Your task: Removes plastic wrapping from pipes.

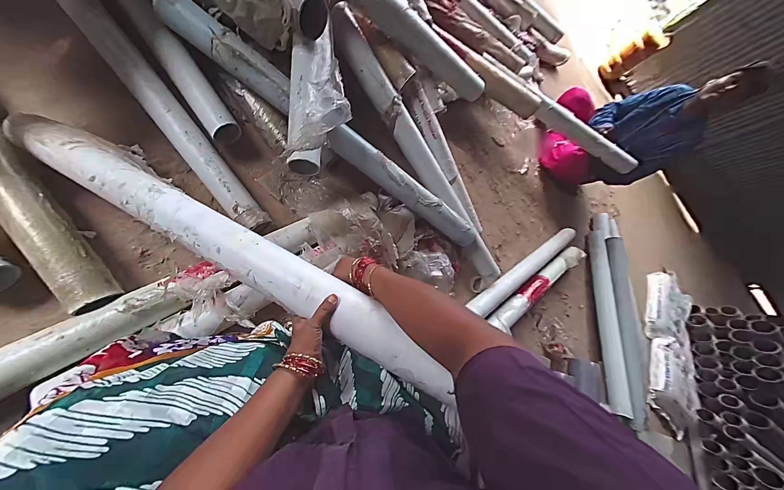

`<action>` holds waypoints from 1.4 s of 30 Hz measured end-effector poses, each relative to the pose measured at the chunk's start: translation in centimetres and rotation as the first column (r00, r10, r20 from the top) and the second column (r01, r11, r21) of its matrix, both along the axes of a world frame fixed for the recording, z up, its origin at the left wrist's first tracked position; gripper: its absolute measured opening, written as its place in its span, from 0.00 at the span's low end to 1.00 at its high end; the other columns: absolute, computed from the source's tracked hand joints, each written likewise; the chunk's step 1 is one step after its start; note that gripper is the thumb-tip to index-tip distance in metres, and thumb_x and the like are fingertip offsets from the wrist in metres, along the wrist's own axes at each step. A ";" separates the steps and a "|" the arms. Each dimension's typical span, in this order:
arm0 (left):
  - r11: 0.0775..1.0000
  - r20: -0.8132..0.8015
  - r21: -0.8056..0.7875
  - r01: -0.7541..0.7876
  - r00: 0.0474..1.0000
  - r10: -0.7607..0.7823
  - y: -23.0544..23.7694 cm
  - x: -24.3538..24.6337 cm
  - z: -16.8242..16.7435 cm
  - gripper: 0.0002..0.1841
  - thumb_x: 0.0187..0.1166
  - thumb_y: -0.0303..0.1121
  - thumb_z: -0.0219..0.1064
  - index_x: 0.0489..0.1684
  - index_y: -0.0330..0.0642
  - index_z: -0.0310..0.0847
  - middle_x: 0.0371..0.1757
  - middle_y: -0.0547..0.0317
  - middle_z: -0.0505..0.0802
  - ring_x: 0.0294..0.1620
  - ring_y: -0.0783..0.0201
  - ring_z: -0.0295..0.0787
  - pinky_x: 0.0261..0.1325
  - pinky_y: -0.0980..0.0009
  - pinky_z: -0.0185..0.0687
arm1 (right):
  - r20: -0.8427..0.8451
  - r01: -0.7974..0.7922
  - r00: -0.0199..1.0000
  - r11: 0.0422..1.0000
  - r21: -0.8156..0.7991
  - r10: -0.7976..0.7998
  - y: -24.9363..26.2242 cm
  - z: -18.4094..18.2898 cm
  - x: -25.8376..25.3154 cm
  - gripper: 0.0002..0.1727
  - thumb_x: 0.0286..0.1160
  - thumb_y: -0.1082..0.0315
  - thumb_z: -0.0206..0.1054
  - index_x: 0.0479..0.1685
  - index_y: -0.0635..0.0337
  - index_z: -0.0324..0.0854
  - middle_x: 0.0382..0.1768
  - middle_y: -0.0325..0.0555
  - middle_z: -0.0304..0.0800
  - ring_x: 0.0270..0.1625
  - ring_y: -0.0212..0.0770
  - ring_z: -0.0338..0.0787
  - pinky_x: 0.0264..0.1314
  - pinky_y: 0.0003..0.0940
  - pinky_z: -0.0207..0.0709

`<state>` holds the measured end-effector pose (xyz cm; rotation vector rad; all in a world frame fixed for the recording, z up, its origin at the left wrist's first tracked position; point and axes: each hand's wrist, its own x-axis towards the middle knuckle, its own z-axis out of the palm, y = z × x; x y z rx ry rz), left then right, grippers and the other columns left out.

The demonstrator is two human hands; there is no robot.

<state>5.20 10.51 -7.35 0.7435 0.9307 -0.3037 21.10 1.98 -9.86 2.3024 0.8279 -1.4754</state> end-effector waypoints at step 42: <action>1.000 0.211 0.005 -0.013 0.977 0.012 0.3 -1.6 2.2 0.30 0.89 0.60 0.52 0.84 0.54 0.65 0.73 0.54 0.85 0.72 0.56 0.84 0.69 0.46 0.82 | -0.428 0.317 0.045 -0.393 0.863 -0.903 -29.2 20.5 -34.4 0.44 0.79 0.31 0.59 0.90 0.44 0.57 0.75 0.31 0.80 0.71 0.31 0.84 0.70 0.35 0.83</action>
